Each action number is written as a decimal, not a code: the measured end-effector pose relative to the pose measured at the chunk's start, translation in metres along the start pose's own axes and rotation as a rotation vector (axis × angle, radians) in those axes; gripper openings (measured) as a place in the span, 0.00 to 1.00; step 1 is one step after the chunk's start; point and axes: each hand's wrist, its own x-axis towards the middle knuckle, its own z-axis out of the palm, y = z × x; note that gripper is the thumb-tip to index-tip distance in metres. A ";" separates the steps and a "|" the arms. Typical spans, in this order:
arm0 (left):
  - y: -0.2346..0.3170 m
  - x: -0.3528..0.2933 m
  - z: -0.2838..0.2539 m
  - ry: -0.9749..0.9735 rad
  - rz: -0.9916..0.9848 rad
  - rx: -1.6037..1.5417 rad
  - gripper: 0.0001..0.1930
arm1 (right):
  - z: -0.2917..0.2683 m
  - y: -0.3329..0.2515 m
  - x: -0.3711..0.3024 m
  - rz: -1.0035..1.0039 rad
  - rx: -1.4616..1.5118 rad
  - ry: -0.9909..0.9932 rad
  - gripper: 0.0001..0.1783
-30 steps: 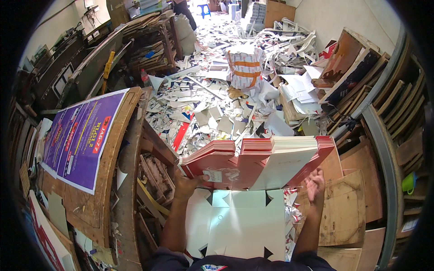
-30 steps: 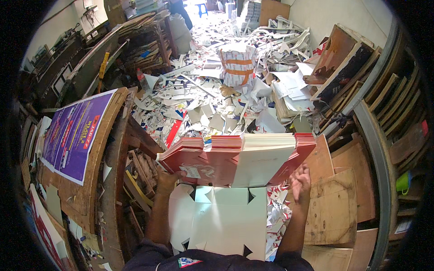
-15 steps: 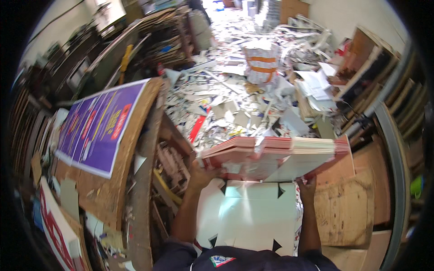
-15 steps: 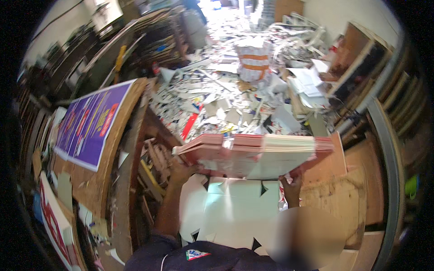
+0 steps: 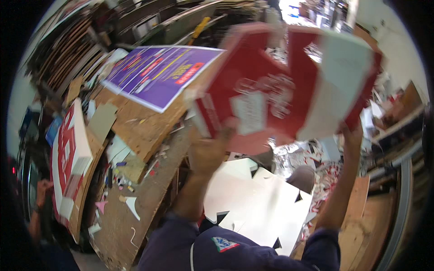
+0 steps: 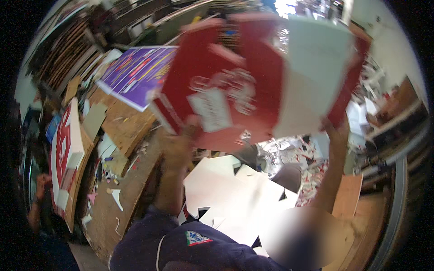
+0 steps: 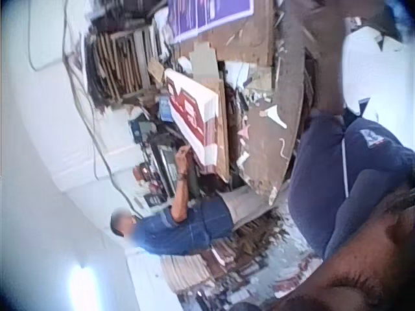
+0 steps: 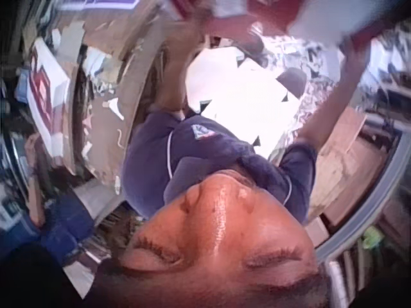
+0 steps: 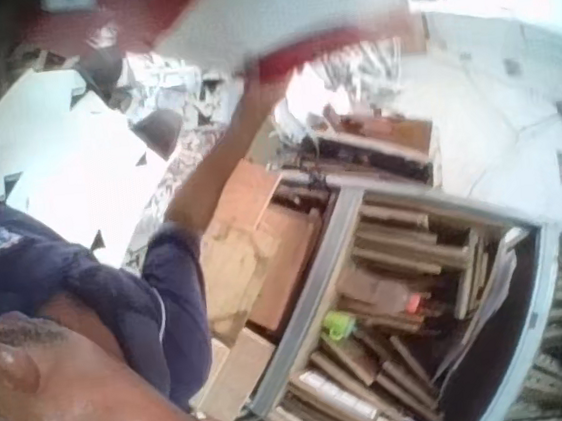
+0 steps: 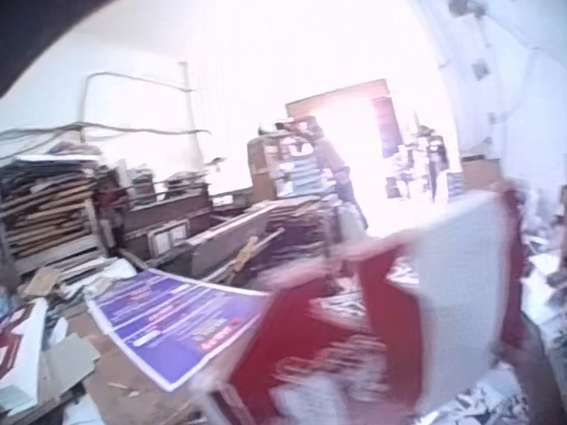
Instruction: The person assembles red and white cardboard boxes by hand in a cluttered workshop. They fold the flaps, tuck in the tabs, and secure the structure, then place the finished boxes onto a stack.
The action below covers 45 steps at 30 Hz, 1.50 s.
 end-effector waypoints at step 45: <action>-0.110 0.040 0.184 -0.659 -0.258 -0.249 0.32 | -0.106 -0.173 -0.029 -0.024 -0.826 -0.113 0.26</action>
